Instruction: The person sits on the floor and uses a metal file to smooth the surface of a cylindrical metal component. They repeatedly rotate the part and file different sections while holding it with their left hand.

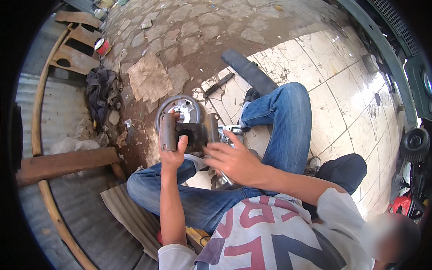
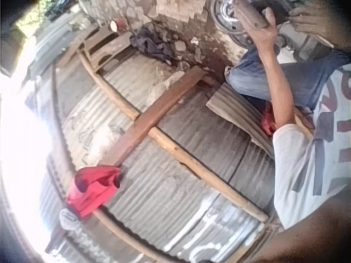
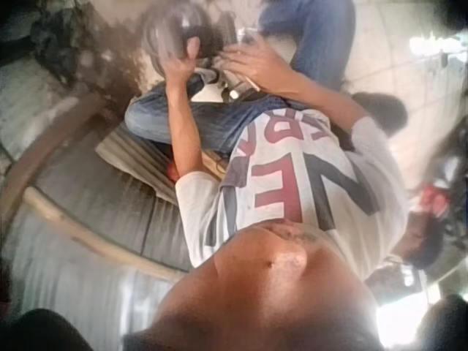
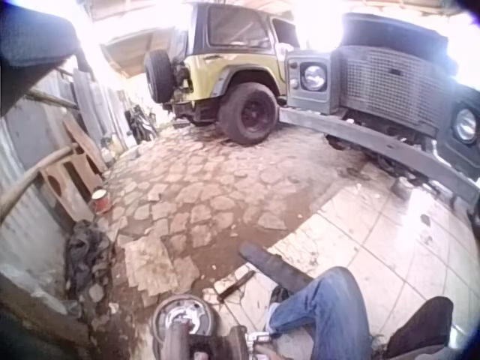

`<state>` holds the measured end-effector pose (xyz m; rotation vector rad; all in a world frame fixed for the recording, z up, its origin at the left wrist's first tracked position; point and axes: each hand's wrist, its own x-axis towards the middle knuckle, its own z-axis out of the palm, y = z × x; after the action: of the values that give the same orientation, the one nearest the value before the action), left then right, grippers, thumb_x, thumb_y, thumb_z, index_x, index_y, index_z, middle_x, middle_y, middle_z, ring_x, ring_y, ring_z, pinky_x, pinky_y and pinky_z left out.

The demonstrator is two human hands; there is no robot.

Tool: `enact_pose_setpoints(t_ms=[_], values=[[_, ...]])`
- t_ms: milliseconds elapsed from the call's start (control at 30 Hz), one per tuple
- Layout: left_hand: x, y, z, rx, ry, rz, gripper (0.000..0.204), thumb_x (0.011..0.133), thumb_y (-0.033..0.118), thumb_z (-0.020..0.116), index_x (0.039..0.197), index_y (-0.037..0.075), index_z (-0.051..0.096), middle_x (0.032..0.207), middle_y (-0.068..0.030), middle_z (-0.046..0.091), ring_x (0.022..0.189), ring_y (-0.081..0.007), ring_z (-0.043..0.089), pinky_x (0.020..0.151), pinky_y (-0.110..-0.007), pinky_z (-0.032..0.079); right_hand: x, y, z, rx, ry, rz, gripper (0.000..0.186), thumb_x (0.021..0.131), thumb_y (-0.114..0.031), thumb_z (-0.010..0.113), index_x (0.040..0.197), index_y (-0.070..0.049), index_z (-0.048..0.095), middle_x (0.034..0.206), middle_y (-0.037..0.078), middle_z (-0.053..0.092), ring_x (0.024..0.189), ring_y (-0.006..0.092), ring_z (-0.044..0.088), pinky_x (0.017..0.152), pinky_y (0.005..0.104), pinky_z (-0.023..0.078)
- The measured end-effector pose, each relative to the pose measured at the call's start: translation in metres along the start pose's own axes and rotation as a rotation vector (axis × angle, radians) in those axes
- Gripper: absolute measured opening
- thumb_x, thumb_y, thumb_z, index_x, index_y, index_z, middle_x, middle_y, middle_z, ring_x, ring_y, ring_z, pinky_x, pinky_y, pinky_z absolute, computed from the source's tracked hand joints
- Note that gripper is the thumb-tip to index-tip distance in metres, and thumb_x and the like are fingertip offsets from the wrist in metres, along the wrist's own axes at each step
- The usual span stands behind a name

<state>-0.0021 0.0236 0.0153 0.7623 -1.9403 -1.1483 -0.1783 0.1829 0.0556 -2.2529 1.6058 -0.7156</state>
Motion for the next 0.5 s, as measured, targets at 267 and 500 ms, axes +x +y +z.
enact_pose_setpoints(t_ms=[267, 500], values=[[0.004, 0.005, 0.004, 0.052, 0.016, 0.036, 0.067, 0.084, 0.024, 0.075, 0.139, -0.004, 0.05, 0.128, -0.0208, 0.057, 0.115, -0.0338, 0.058, 0.098, -0.041, 0.046, 0.019, 0.007, -0.009, -0.33, -0.071, -0.096, 0.026, 0.083, -0.019, 0.065, 0.108, -0.011, 0.068, 0.117, 0.007, 0.066, 0.118, 0.0224, 0.059, 0.111, 0.0553, 0.037], [0.003, 0.007, 0.008, 0.089, 0.026, 0.073, 0.069, 0.085, 0.028, 0.076, 0.14, -0.003, 0.049, 0.126, -0.0214, 0.057, 0.111, -0.0367, 0.058, 0.096, -0.043, 0.047, 0.041, 0.034, -0.028, 0.189, 0.116, 0.066, 0.027, 0.081, -0.012, 0.07, 0.109, -0.012, 0.07, 0.119, 0.01, 0.067, 0.116, 0.0235, 0.061, 0.11, 0.0512, 0.039]])
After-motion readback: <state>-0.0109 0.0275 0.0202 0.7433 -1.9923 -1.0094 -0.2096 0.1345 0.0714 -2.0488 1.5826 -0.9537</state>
